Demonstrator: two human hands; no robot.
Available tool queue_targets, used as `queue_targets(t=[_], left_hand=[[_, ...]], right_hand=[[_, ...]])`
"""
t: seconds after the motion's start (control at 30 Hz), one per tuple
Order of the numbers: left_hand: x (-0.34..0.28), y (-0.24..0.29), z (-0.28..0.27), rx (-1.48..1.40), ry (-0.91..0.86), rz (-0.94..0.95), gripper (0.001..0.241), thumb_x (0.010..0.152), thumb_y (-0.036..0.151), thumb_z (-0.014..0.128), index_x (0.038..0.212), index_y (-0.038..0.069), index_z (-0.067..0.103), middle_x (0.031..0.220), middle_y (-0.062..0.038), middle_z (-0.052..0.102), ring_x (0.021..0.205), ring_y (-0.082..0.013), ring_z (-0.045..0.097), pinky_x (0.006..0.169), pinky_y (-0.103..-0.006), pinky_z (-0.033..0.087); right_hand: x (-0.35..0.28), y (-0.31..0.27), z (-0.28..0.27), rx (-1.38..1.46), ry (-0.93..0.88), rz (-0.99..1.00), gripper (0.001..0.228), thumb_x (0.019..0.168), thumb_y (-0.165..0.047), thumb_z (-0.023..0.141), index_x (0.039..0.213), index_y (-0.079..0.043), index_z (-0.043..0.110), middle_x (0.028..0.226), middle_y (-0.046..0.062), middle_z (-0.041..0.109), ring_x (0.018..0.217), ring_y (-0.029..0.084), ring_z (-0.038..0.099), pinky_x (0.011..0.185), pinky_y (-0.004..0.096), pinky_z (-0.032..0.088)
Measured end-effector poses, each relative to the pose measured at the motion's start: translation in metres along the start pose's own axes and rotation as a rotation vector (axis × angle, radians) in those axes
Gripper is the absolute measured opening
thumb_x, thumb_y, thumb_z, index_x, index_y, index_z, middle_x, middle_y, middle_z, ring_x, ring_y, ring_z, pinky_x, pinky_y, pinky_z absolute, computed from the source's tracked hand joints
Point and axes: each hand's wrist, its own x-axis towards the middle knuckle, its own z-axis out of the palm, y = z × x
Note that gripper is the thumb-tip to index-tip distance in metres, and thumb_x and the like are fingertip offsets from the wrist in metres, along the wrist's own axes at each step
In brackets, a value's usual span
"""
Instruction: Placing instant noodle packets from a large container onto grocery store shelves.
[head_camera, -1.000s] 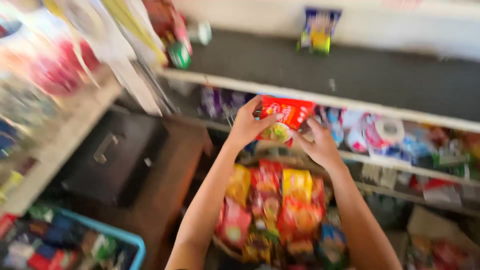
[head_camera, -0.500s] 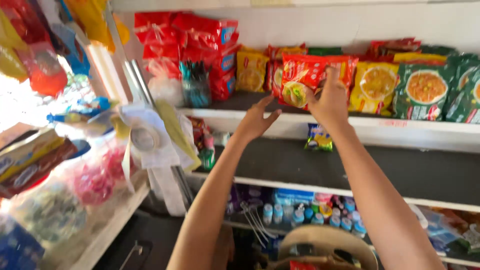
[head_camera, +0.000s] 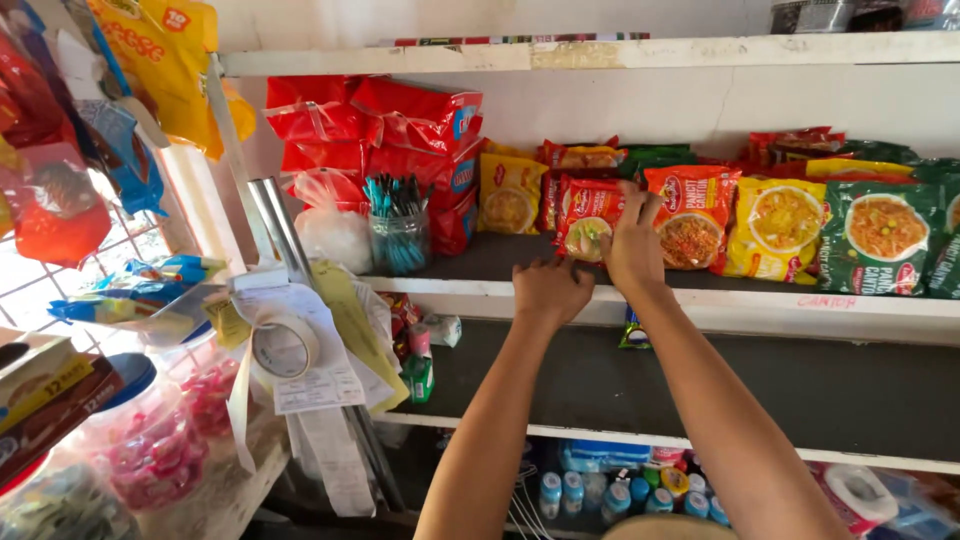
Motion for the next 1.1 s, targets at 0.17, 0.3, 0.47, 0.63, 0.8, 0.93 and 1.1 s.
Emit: queue_targets(t=[0.17,0.3,0.47,0.63,0.8,0.93,1.1], left_hand=[[-0.006,0.003,-0.005,0.018,-0.052,0.000,0.056,0.093,0.043,0.036,0.124,0.012,0.071,0.127,-0.009,0.069,0.117,-0.0341,0.062,0.104,-0.0583,0.041],[-0.006,0.000,0.001,0.007,0.024,0.033,0.055,0.091,0.042,0.036,0.122,0.014,0.071,0.128,-0.007,0.068,0.111,-0.0354,0.063,0.098,-0.0566,0.043],[-0.007,0.002,-0.005,0.006,0.062,0.036,0.052,0.092,0.041,0.037,0.118,0.015,0.073,0.123,-0.008,0.072,0.111,-0.0347,0.064,0.098,-0.0552,0.045],[-0.019,0.007,-0.010,0.055,0.066,-0.005,0.047,0.093,0.044,0.044,0.115,0.016,0.075,0.122,-0.010,0.070,0.119,-0.0332,0.060,0.103,-0.0562,0.042],[-0.073,0.007,0.015,-0.044,0.552,0.174,0.049,0.096,0.041,0.065,0.138,0.016,0.060,0.150,-0.006,0.046,0.137,-0.0384,0.040,0.118,-0.0620,0.030],[-0.208,0.024,0.090,-0.071,0.463,0.128,0.071,0.088,0.025,0.072,0.153,0.017,0.044,0.158,-0.009,0.033,0.141,-0.0432,0.036,0.118,-0.0644,0.029],[-0.465,0.054,0.311,-0.484,-0.324,-0.249,0.066,0.090,0.027,0.070,0.150,0.019,0.043,0.157,-0.017,0.033,0.133,-0.0439,0.033,0.109,-0.0593,0.032]], right_hand=[[-0.007,0.013,0.010,-0.129,-0.252,0.034,0.031,0.096,-0.025,0.064,0.125,-0.013,0.064,0.113,0.029,0.067,0.093,0.049,0.067,0.083,0.056,0.054],[-0.009,0.031,0.023,-0.051,-0.366,0.045,0.026,0.092,-0.024,0.058,0.103,-0.009,0.076,0.100,0.022,0.073,0.093,0.044,0.068,0.084,0.055,0.054],[-0.009,0.022,0.016,-0.096,-0.352,0.098,0.023,0.093,-0.023,0.061,0.102,-0.009,0.076,0.100,0.022,0.072,0.093,0.044,0.068,0.084,0.054,0.054],[-0.049,-0.004,-0.022,0.133,0.065,-0.107,0.011,0.095,-0.005,0.063,0.102,-0.006,0.071,0.097,0.018,0.069,0.093,0.040,0.065,0.082,0.049,0.053],[-0.164,-0.002,-0.072,0.160,0.207,-0.244,0.032,0.082,0.010,0.059,0.109,-0.008,0.063,0.115,0.012,0.064,0.112,0.035,0.057,0.100,0.050,0.043],[-0.283,0.039,-0.105,0.172,0.035,-0.106,0.033,0.081,0.011,0.057,0.105,-0.009,0.065,0.116,0.015,0.064,0.107,0.035,0.055,0.095,0.046,0.041],[-0.465,0.120,-0.154,0.213,-0.342,0.094,0.028,0.080,0.008,0.059,0.100,-0.011,0.066,0.111,0.011,0.065,0.108,0.032,0.058,0.099,0.046,0.041]])
